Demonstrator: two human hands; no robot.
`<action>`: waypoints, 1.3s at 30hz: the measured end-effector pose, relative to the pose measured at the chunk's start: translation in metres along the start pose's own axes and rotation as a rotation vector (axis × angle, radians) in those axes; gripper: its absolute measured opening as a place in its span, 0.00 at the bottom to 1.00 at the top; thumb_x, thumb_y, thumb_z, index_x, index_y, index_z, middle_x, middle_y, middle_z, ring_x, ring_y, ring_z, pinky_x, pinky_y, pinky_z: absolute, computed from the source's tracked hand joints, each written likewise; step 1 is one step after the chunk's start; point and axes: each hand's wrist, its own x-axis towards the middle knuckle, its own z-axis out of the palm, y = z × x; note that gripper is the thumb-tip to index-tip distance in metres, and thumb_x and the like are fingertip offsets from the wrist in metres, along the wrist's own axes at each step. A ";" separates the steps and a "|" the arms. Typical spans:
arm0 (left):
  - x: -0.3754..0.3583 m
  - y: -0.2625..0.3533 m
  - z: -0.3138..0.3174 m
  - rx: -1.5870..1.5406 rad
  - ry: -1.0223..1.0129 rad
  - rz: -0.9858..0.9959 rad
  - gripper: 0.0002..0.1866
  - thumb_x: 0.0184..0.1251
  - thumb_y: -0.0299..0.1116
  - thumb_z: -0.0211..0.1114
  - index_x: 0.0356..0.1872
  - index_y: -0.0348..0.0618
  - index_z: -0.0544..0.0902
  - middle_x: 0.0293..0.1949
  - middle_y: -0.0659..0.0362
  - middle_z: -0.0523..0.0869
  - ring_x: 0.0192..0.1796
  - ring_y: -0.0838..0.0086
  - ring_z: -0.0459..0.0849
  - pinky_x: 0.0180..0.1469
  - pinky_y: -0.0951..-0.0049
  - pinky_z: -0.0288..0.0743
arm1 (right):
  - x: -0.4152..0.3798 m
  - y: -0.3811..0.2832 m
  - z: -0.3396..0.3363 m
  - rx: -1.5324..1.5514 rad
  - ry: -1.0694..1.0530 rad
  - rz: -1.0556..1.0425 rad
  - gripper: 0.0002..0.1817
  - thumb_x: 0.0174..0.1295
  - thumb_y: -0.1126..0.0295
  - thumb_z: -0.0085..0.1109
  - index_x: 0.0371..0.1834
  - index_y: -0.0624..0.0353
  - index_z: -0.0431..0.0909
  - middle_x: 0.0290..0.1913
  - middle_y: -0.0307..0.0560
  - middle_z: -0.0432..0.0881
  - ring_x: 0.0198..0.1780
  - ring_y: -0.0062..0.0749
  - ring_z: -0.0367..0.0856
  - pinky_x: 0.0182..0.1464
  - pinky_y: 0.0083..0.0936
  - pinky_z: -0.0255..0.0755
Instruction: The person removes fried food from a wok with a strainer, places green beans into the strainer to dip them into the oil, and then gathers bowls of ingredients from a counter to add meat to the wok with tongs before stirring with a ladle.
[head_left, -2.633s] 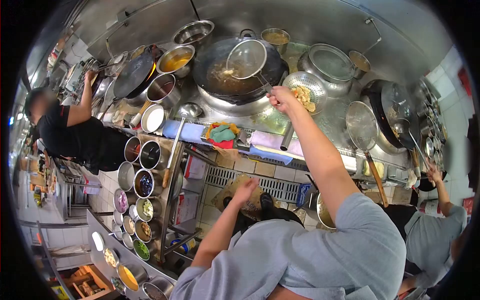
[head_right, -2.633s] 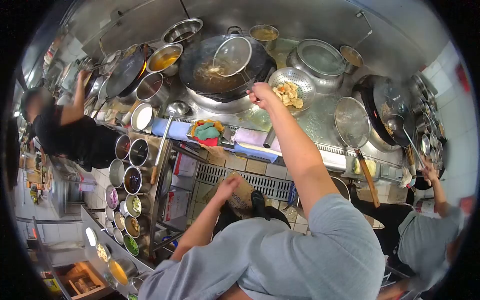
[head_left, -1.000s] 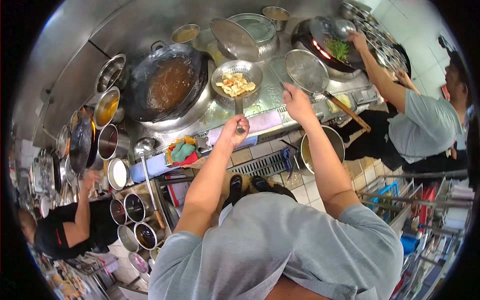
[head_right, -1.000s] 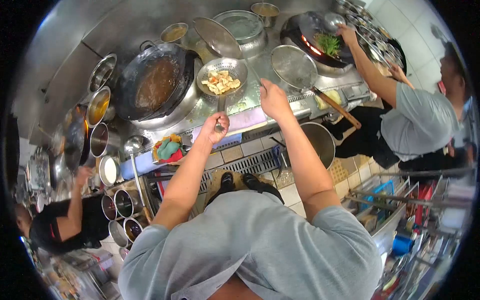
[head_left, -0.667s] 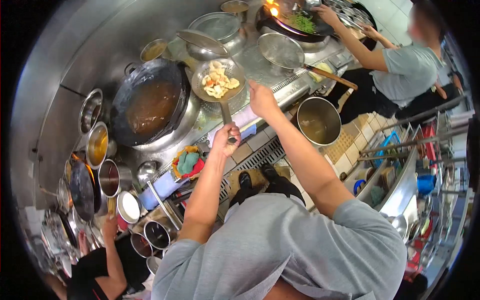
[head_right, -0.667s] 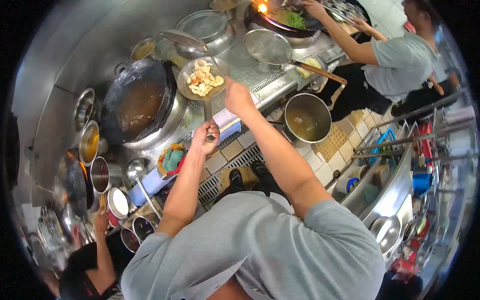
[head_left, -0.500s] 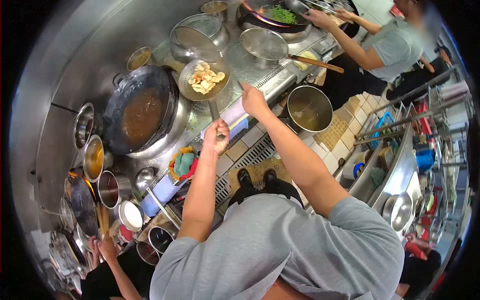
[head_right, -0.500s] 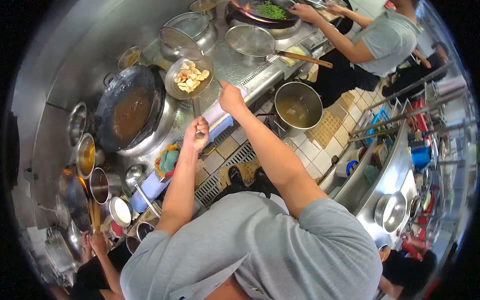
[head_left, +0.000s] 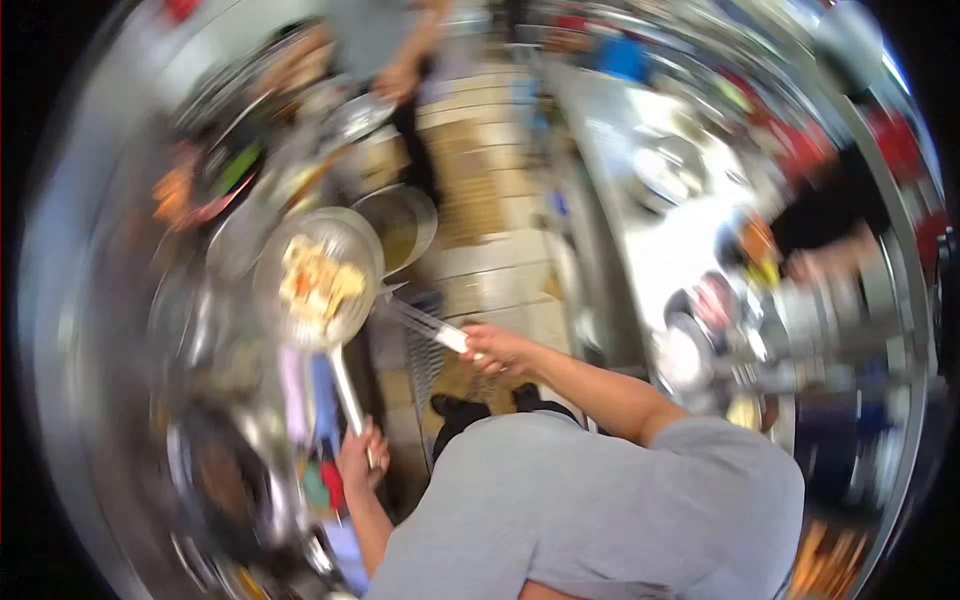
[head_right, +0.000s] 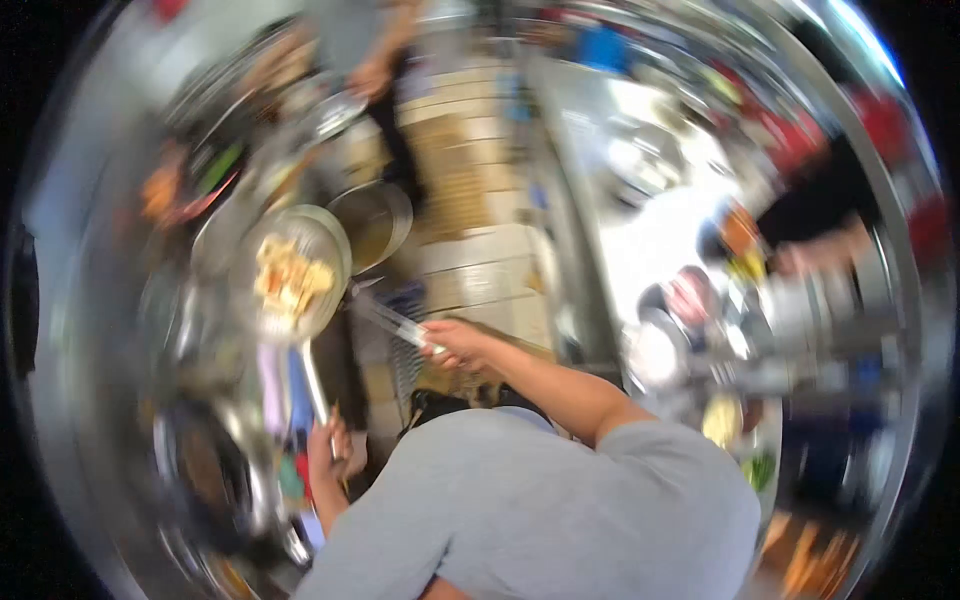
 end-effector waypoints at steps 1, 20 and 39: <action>0.006 -0.012 0.020 -0.018 -0.108 -0.059 0.08 0.63 0.30 0.50 0.43 0.44 0.67 0.19 0.65 0.66 0.15 0.83 0.64 0.13 0.82 0.57 | -0.038 0.001 -0.015 0.070 0.099 -0.118 0.11 0.65 0.70 0.40 0.49 0.53 0.66 0.28 0.38 0.68 0.16 0.11 0.55 0.13 0.07 0.49; 0.127 -0.114 0.459 0.625 -0.676 0.142 0.10 0.54 0.25 0.54 0.36 0.41 0.63 0.22 0.59 0.70 0.19 0.76 0.70 0.17 0.76 0.63 | -0.296 -0.074 -0.106 -0.764 1.772 -0.952 0.16 0.59 0.72 0.42 0.52 0.59 0.65 0.29 0.51 0.74 0.30 0.34 0.72 0.33 0.29 0.66; 0.160 -0.079 0.203 -0.194 -0.614 -0.784 0.08 0.62 0.26 0.47 0.42 0.39 0.66 0.21 0.65 0.65 0.18 0.85 0.62 0.15 0.85 0.55 | -0.293 0.029 -0.009 0.329 0.890 -1.122 0.23 0.62 0.77 0.38 0.62 0.56 0.56 0.31 0.41 0.67 0.16 0.11 0.53 0.13 0.09 0.45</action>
